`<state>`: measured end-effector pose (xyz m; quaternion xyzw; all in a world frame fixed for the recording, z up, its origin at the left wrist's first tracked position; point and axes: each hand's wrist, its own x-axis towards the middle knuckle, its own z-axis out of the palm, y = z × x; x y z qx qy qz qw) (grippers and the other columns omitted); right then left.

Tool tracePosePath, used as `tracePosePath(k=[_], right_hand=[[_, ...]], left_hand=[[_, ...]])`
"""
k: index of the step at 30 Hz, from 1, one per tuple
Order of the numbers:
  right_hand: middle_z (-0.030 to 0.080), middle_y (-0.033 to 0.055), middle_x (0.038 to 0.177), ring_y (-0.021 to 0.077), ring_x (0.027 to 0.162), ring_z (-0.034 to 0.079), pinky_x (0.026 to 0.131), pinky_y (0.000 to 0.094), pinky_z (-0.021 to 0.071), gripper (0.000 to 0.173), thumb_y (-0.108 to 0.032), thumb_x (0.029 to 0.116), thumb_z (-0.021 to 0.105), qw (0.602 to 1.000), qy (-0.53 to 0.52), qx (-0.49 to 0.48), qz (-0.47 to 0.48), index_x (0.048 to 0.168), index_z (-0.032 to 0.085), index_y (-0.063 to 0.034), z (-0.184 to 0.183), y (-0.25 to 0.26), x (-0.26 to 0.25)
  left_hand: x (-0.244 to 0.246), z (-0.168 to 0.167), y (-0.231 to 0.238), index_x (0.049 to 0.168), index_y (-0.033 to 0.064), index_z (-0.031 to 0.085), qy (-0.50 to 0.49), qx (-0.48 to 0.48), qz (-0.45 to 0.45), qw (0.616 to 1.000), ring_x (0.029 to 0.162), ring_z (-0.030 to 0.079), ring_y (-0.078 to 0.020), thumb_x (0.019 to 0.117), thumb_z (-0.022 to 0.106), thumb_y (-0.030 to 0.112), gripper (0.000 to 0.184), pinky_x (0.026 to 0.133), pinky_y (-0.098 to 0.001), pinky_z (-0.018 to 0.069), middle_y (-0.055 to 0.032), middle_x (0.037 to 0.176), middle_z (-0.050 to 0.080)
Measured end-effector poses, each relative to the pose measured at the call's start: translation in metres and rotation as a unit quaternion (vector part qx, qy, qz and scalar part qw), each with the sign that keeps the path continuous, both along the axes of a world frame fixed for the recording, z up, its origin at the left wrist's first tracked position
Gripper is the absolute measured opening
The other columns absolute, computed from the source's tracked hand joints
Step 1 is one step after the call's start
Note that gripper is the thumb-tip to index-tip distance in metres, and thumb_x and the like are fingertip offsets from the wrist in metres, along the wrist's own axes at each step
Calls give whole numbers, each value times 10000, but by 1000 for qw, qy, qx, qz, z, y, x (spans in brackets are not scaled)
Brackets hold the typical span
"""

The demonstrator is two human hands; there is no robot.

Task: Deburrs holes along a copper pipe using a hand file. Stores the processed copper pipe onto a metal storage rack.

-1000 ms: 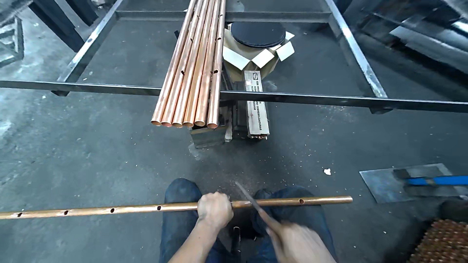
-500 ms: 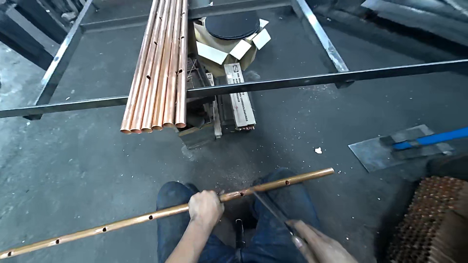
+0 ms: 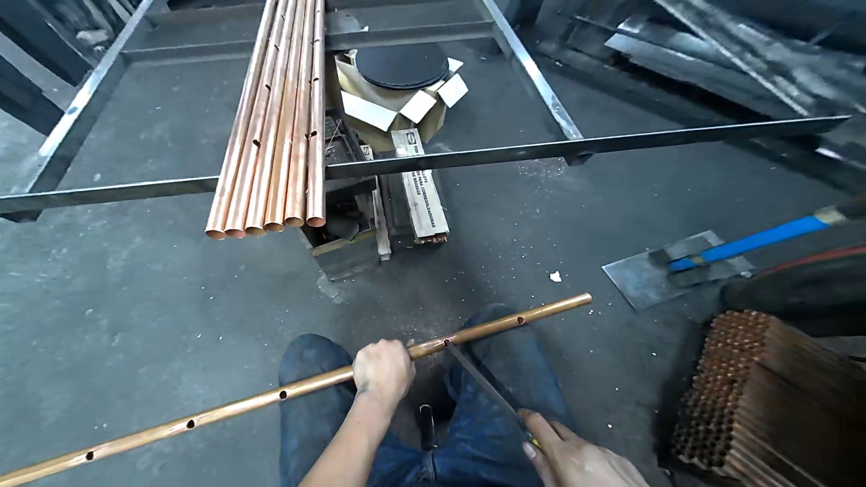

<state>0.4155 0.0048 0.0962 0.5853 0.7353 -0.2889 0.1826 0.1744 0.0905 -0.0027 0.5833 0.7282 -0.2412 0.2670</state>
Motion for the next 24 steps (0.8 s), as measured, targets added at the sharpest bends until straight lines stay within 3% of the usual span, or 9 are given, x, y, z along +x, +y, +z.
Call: tracePosePath(k=[5,9,13,15,17,19,22,23,24], right_hand=[[692,257,1121,452,850,722,700,598,575,473,-345,1098,378,999,-39,0,19,1429,538,-47,2,0,-10],[692,261,1025,467,938,709,797,622,564,532,-402,1069,492,993,-35,-113,-17,1426,444,-10,9,7,-32],[672,201,926,386,862,706,766,570,568,574,-332,1010,606,978,49,-185,-84,1428,370,-18,4,9,-41],[651,161,906,312,732,690,671,506,582,512,-277,998,621,948,156,-219,-168,1387,393,-35,-5,7,-36],[610,101,861,225,619,654,571,410,596,378,-185,996,615,866,302,-269,-292,1288,413,-54,-12,1,-39],[564,43,760,147,557,591,497,305,546,165,-94,1005,539,715,458,-309,-429,1144,452,-80,-14,-5,-49],[585,22,798,79,591,619,520,180,547,138,-158,1034,446,307,677,-437,-506,1075,549,-75,-22,-3,-45],[598,31,825,86,592,625,520,186,551,182,-191,1019,483,240,710,-455,-481,1113,577,-66,-20,-1,-39],[599,21,826,77,566,602,492,188,525,223,-226,1016,505,259,738,-438,-443,1172,594,-95,-12,0,-33]], left_hand=[[0,1,-2,1086,108,721,-9,5,9,1000,1076,729,-313,1023,477,475,446,851,-542,585,-116,1116,755],[3,-3,-4,1080,111,723,-3,25,16,1000,1056,739,-308,1064,384,515,527,836,-532,590,-109,1097,763],[5,-9,-5,1122,122,719,-3,52,29,998,1046,745,-307,1091,297,554,605,834,-526,590,-110,1083,768],[5,-11,-6,1162,135,710,-7,68,37,997,1044,746,-313,1097,282,557,605,842,-529,587,-112,1077,770],[5,-14,-8,1194,144,697,-6,85,42,995,1038,750,-313,1103,266,559,605,850,-528,585,-111,1066,774],[5,-16,-11,1204,145,688,-7,104,41,994,1027,754,-303,1106,266,557,599,862,-517,585,-109,1044,776],[3,-18,-15,1196,142,684,-14,132,35,991,1004,758,-301,1098,326,538,543,844,-513,591,-105,1022,776],[2,-17,-16,1198,138,684,-19,128,33,991,1009,757,-301,1095,344,532,530,842,-514,593,-107,1032,774],[0,-15,-15,1189,131,688,-23,119,29,992,1014,755,-306,1092,356,531,529,837,-519,594,-112,1043,772]])
